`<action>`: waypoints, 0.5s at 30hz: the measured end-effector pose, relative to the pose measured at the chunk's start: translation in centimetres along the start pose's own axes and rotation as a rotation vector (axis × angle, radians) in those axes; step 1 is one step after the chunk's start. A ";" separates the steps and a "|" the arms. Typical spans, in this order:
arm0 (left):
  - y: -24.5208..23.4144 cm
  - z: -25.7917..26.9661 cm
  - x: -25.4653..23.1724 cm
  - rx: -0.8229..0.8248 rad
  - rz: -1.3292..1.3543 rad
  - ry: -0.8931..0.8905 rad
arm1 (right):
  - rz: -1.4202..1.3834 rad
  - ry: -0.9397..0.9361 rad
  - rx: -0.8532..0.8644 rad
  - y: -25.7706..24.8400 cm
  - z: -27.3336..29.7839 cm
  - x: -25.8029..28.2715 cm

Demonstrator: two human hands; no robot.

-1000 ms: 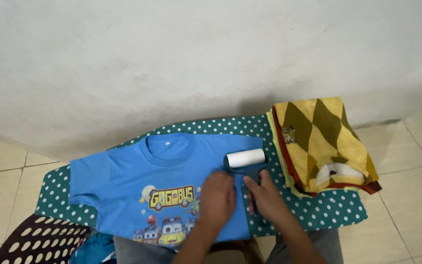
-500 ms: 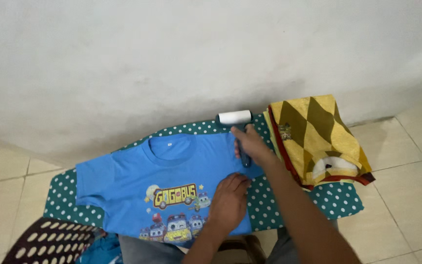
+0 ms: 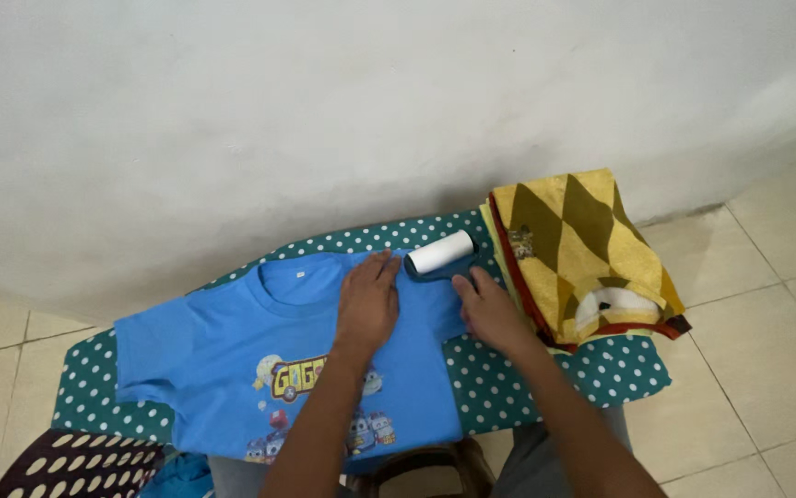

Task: The person uses a lint roller on a yellow patterned cloth, folds it, and places it aside. Then the person takes a blue t-shirt from a laundry basket, lays it flat, rolls it with the lint roller, folds it, and sets it aside.

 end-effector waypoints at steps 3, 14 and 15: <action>0.5 0.2 0.7 0.043 -0.009 -0.006 | 0.165 -0.015 -0.070 -0.2 0.8 -1.7; 1.3 0.7 1.1 0.102 -0.027 -0.064 | 0.348 0.166 -0.102 -3.2 8.7 -8.9; 1.3 0.7 0.9 0.100 -0.033 -0.063 | 0.321 0.085 -0.137 -3.7 9.2 -8.0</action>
Point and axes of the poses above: each hand's wrist, its own z-axis away from the middle knuckle, its own y-axis out of the palm, x = y × z, the point moved 10 cm from there along -z, towards the middle knuckle, and after that the axes turned 9 degrees about y, right-handed, at the moved point
